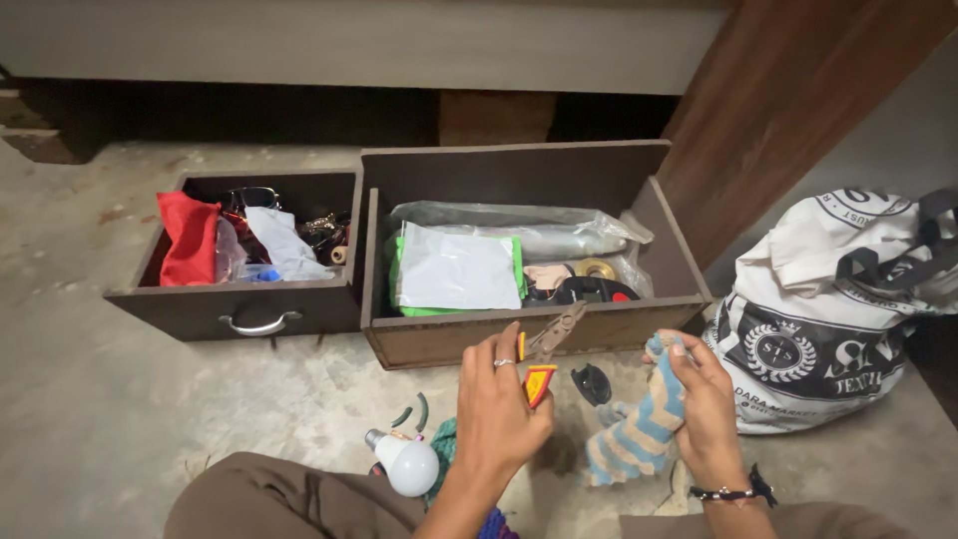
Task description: The person sits on the floor and wipes several small items with a cloth, including a black bottle, a brass ring, pliers, a light bulb, and a small black device. Each item is wiped and then placed into an open drawer.
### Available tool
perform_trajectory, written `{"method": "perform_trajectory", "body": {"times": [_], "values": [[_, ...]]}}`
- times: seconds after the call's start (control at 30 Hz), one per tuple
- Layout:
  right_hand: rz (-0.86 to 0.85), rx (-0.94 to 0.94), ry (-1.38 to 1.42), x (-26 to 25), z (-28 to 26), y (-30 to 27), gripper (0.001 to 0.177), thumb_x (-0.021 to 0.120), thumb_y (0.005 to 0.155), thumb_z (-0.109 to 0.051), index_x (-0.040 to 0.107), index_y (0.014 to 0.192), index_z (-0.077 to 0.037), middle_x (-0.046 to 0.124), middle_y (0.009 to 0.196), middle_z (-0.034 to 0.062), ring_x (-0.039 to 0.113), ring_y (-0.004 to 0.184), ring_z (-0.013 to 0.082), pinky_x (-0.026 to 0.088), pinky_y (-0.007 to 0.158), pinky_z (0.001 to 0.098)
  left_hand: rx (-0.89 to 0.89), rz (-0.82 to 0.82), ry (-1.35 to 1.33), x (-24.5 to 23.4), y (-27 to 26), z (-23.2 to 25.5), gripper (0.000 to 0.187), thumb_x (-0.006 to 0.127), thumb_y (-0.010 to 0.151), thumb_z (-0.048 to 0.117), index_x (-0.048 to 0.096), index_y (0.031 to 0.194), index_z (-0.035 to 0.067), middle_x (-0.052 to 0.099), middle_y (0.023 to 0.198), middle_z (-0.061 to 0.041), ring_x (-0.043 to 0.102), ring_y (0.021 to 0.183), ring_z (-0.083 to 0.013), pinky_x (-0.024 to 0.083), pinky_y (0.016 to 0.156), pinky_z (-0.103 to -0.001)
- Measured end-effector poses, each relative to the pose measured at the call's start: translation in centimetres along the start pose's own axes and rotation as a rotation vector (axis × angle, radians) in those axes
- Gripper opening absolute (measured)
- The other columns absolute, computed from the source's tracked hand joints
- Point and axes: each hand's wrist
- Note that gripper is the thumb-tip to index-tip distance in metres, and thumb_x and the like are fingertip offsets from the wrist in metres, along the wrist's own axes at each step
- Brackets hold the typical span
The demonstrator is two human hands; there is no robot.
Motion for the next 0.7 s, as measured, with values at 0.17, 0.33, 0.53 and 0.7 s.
{"method": "perform_trajectory", "body": {"times": [0.17,0.33,0.53,0.7], "values": [[0.12,-0.011,-0.005,-1.1,-0.4,1.5,0.025,0.055,0.103,-0.017,0.063,0.123,-0.003,0.07,0.101,0.0088,0.066,0.085,0.0124,0.053,0.074,0.0268,-0.015,-0.116,0.037,2.5,3.1,-0.4,0.073,0.079,0.072,0.029,0.055,0.133,-0.003,0.06,0.109,-0.023,0.054,0.105,-0.0402,0.046,0.094,-0.048],[0.073,-0.008,0.094,-1.5,0.0,2.8,0.026,0.055,0.104,-0.018,0.063,0.123,-0.003,0.07,0.099,0.0107,0.062,0.079,0.0144,0.05,0.07,0.0281,0.025,-0.337,0.154,5.4,9.6,-2.4,0.077,0.08,0.075,0.063,0.065,0.12,0.002,0.065,0.106,-0.023,0.059,0.104,-0.0405,0.051,0.092,-0.048],[0.087,-0.007,0.144,-1.9,0.9,4.1,0.026,0.054,0.104,-0.016,0.063,0.123,-0.002,0.069,0.098,0.0117,0.06,0.075,0.0151,0.05,0.069,0.0285,0.039,-0.509,0.304,9.7,16.7,-5.2,0.081,0.076,0.076,0.069,0.064,0.121,0.002,0.062,0.118,-0.021,0.058,0.116,-0.0372,0.053,0.09,-0.05],[0.096,0.032,0.166,-1.7,1.2,4.8,0.026,0.053,0.104,-0.016,0.062,0.124,-0.001,0.068,0.097,0.012,0.06,0.073,0.0163,0.051,0.067,0.0296,0.041,-0.598,0.409,13.9,19.2,-8.4,0.067,0.079,0.074,0.043,0.063,0.127,0.006,0.057,0.125,-0.018,0.054,0.123,-0.0343,0.052,0.097,-0.046]]}}
Point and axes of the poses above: each hand's wrist, its own y-axis towards the middle knuckle, its own x-axis out of the palm, z = x × y
